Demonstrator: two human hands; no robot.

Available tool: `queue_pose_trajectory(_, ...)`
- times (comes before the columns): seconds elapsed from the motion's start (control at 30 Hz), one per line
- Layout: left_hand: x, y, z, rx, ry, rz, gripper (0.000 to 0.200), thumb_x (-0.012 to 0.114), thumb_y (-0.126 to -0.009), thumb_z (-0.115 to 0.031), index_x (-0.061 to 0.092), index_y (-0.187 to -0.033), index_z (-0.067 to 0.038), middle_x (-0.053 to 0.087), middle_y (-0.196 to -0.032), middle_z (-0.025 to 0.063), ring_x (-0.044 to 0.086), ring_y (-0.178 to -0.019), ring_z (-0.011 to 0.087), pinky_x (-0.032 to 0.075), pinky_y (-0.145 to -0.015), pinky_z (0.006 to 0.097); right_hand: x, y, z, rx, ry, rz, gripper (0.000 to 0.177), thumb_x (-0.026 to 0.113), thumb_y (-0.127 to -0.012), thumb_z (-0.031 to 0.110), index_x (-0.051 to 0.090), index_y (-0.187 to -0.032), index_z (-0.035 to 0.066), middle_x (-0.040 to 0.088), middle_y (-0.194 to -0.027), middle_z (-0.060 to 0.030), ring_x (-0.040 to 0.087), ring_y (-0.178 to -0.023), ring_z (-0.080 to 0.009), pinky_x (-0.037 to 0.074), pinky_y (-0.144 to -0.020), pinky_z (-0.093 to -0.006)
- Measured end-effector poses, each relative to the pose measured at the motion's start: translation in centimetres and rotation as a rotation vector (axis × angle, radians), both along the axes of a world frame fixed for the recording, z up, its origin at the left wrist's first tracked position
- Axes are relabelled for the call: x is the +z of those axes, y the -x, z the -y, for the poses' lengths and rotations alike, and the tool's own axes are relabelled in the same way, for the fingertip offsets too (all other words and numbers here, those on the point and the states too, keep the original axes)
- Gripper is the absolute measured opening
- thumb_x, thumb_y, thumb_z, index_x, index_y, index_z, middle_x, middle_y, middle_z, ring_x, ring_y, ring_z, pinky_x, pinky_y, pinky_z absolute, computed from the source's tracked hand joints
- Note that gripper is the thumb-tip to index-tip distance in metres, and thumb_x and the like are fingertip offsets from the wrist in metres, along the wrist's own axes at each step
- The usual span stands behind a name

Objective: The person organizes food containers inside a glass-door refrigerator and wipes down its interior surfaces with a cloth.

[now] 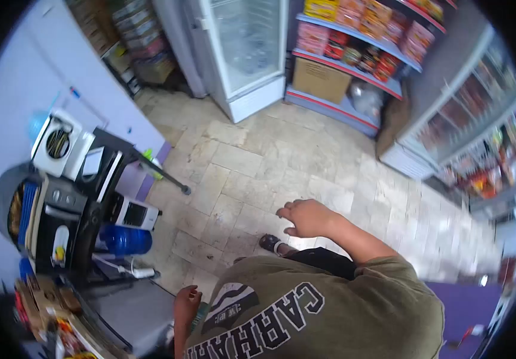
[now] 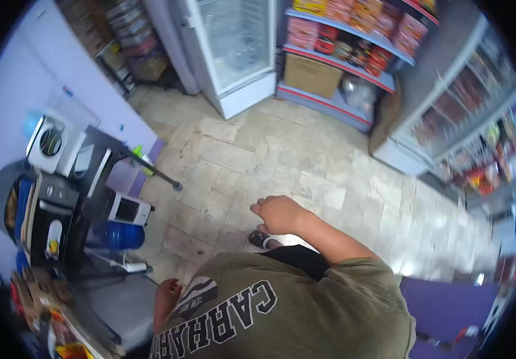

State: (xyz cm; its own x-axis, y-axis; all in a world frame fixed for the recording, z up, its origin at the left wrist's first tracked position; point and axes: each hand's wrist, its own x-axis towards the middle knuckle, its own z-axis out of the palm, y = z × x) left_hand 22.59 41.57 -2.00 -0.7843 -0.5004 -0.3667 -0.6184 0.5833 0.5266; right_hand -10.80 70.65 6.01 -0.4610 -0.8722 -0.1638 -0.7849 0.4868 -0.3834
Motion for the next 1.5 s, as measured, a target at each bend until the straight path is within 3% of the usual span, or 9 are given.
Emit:
queue_pose_trajectory(0.1,-1.4,1.2,2.4,-0.159,-0.002,-0.033,0.03,0.065,-0.076,-0.02,0.062,-0.1,-0.002,0.063,-0.089,0.0139,0.061,-0.077,0.0266,0.048,-0.069,0.0368,-0.1,-3.2,-3.0,0.002,-0.051,0.105,0.04,0.063,-0.073,0.028,0.055,-0.104,0.004,0.059,-0.098,-0.0141,0.057,-0.09,-0.0319,0.047,-0.075,-0.0417)
queue_pose_trajectory(0.2,-1.8,4.4,2.7,-0.272,0.0,0.005,0.031,0.065,-0.076,-0.021,0.061,-0.1,-0.002,0.063,-0.088,0.0137,0.061,-0.079,0.0261,0.048,-0.07,0.0358,0.1,-5.0,-6.8,-0.25,-0.201,-0.006,0.038,0.062,-0.074,0.028,0.055,-0.103,0.004,0.059,-0.095,-0.013,0.058,-0.09,-0.0298,0.048,-0.074,-0.0401)
queue_pose_trajectory(0.5,-1.7,16.2,-1.1,-0.584,-0.069,-0.019,0.034,0.065,-0.077,-0.025,0.06,-0.104,-0.004,0.063,-0.092,0.0134,0.062,-0.083,0.0264,0.048,-0.073,0.0351,-0.3,-5.6,-11.9,-0.436,-0.096,0.039,0.037,0.061,-0.074,0.028,0.054,-0.101,0.005,0.059,-0.092,-0.0136,0.058,-0.089,-0.0304,0.048,-0.074,-0.0395)
queue_pose_trajectory(0.8,-8.5,25.5,-1.5,-0.692,0.009,0.19,0.042,0.063,-0.077,-0.036,0.059,-0.108,-0.007,0.063,-0.094,0.0129,0.061,-0.088,0.0283,0.048,-0.076,0.0374,0.8,5.5,-20.1,-0.584,-0.216,-0.023,0.045,0.061,-0.076,0.031,0.052,-0.11,0.004,0.059,-0.099,-0.014,0.057,-0.093,-0.0301,0.047,-0.079,-0.0391)
queue_pose_trajectory(0.97,-10.6,30.6,-2.1,-0.704,0.051,0.319,0.047,0.065,-0.075,-0.039,0.059,-0.108,-0.007,0.064,-0.095,0.0131,0.061,-0.09,0.0292,0.048,-0.078,0.0383,2.6,12.0,-22.1,-0.599,-0.121,-0.151,0.046,0.06,-0.077,0.032,0.052,-0.112,0.003,0.058,-0.101,-0.0151,0.057,-0.093,-0.0309,0.047,-0.079,-0.0394)
queue_pose_trajectory(1.1,-12.9,35.8,-0.5,-0.802,-0.09,0.384,0.05,0.064,-0.074,-0.042,0.059,-0.11,-0.008,0.065,-0.095,0.0135,0.061,-0.091,0.029,0.048,-0.079,0.0383,2.6,15.4,-21.9,-0.628,-0.01,-0.119,0.048,0.06,-0.077,0.032,0.051,-0.114,0.003,0.058,-0.101,-0.0156,0.057,-0.094,-0.0314,0.047,-0.078,-0.04)
queue_pose_trajectory(1.17,-13.5,40.3,0.3,-0.849,-0.102,0.366,0.05,0.064,-0.075,-0.042,0.058,-0.111,-0.008,0.065,-0.096,0.0134,0.061,-0.091,0.0291,0.048,-0.079,0.0386,1.6,17.0,-21.7,-0.684,0.002,-0.053,0.049,0.06,-0.078,0.033,0.05,-0.116,0.004,0.058,-0.102,-0.0157,0.057,-0.094,-0.0319,0.047,-0.079,-0.0403)
queue_pose_trajectory(1.27,-11.9,49.3,1.2,-0.985,0.098,0.449,0.05,0.063,-0.075,-0.042,0.057,-0.111,-0.007,0.065,-0.095,0.0128,0.061,-0.091,0.0291,0.047,-0.081,0.0389,0.4,19.5,-22.1,-0.773,-0.061,-0.045,0.049,0.06,-0.078,0.034,0.05,-0.116,0.005,0.059,-0.103,-0.0152,0.057,-0.095,-0.0316,0.047,-0.08,-0.0396)
queue_pose_trajectory(1.5,-8.7,70.2,0.6,-1.034,0.186,0.247,0.047,0.062,-0.077,-0.041,0.058,-0.108,-0.006,0.063,-0.1,0.0138,0.058,-0.096,0.0289,0.046,-0.082,0.0406,2.9,26.1,-22.2,-1.035,-0.06,-0.137,0.05,0.061,-0.077,0.036,0.051,-0.115,0.006,0.059,-0.103,-0.0156,0.057,-0.096,-0.0319,0.047,-0.081,-0.0402)
